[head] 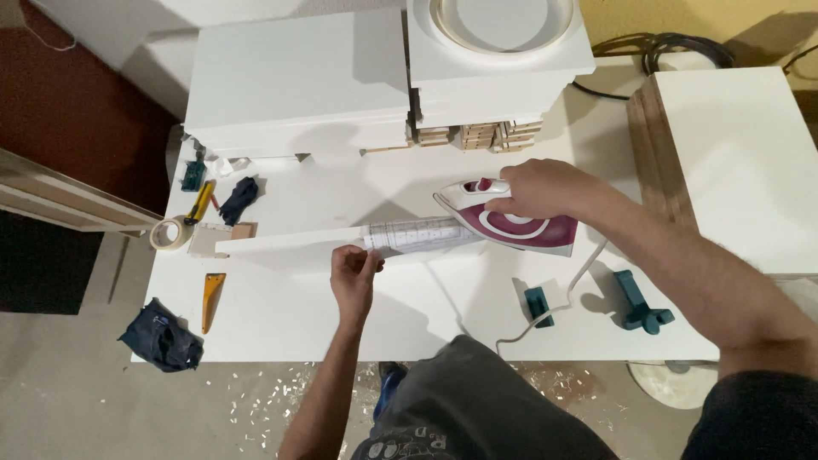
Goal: The person irons a long strip of paper on a white workbench using a household iron. They then use a blue clamp to secure the paper and a sanding block to smooth the edge of a white board.
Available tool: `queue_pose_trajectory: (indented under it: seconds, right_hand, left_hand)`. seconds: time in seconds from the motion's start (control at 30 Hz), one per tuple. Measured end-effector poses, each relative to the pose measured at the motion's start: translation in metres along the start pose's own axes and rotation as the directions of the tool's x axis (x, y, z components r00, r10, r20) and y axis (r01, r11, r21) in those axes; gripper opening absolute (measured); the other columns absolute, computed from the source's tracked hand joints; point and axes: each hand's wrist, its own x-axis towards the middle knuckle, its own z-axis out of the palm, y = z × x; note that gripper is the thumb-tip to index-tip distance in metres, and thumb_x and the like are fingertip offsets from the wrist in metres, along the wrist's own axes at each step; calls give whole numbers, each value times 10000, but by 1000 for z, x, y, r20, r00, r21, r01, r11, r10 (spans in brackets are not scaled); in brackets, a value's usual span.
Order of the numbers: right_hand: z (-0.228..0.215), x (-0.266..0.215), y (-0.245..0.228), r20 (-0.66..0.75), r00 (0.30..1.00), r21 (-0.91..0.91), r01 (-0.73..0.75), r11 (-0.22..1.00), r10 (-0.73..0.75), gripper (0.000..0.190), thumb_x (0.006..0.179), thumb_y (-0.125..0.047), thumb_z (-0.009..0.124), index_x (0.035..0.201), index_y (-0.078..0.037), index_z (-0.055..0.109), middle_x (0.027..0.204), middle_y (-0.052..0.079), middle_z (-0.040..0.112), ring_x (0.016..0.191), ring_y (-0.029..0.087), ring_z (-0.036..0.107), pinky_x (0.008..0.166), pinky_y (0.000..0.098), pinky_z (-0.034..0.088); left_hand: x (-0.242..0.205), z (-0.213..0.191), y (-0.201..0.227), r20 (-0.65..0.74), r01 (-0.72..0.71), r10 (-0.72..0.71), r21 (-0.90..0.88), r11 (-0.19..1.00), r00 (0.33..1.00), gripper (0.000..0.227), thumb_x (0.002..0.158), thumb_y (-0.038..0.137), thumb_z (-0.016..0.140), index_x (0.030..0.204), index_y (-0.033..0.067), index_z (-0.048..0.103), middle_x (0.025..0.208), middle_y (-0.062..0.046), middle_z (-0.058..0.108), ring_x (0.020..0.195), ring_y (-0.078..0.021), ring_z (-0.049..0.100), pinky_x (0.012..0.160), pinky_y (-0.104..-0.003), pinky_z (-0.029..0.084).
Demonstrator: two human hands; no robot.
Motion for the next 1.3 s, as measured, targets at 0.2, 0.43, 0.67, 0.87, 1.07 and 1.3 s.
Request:
queue_pose_trajectory:
  seconds: [0.2, 0.43, 0.67, 0.87, 1.07, 1.3]
  right_hand:
    - [4, 2, 5, -37, 999, 44, -8, 999, 9, 689, 951, -620, 496, 1209, -6, 671, 1104, 302, 724, 1094, 478, 699, 935, 546, 551]
    - [-10, -54, 29, -158, 981, 163, -90, 983, 116, 715, 948, -614, 505, 1134, 41, 726, 1159, 306, 712, 1162, 470, 664, 987, 531, 522]
    - [78, -38, 102, -173, 900, 350, -323, 879, 399, 665, 883, -652, 647, 1030, -5, 686, 1029, 158, 687, 947, 354, 672, 777, 441, 502]
    - [273, 70, 189, -644, 679, 306, -193, 932, 352, 570, 958, -629, 701, 912, -62, 718, 806, 100, 663, 788, 310, 740, 685, 363, 593]
    - [375, 160, 196, -780, 437, 472, -58, 880, 447, 462, 910, -476, 868, 878, -69, 652, 858, 57, 632, 712, 270, 726, 628, 427, 591]
    - [405, 199, 176, -731, 343, 645, 69, 761, 589, 379, 924, -250, 904, 897, -12, 611, 917, 77, 549, 630, 285, 696, 571, 391, 578]
  left_hand:
    - [9, -8, 8, 105, -254, 236, 219, 942, 966, 103, 908, 18, 776, 989, 25, 712, 818, -128, 731, 712, -181, 720, 671, -313, 635]
    - [48, 8, 56, 137, -338, 310, 293, 895, 941, 136, 877, -13, 789, 1012, -27, 776, 861, -224, 744, 642, -211, 701, 601, -333, 631]
    - [132, 28, 100, 237, -271, 157, 596, 756, 959, 187, 913, 162, 619, 995, 102, 776, 758, 18, 755, 699, -69, 728, 745, -206, 565]
    - [103, -13, 100, 319, -480, 374, 719, 502, 871, 617, 1008, 425, 703, 1437, 2, 571, 1319, -322, 590, 1142, -497, 650, 918, -603, 563]
    - [141, -178, 74, 93, -574, 841, 770, 278, 533, 106, 1028, 155, 793, 1090, 86, 742, 1014, -139, 720, 977, -389, 700, 855, -448, 553]
    - [227, -328, -111, -108, -123, 585, 932, 342, 804, 133, 994, 244, 685, 899, 167, 736, 776, -86, 653, 757, -351, 684, 670, -469, 556]
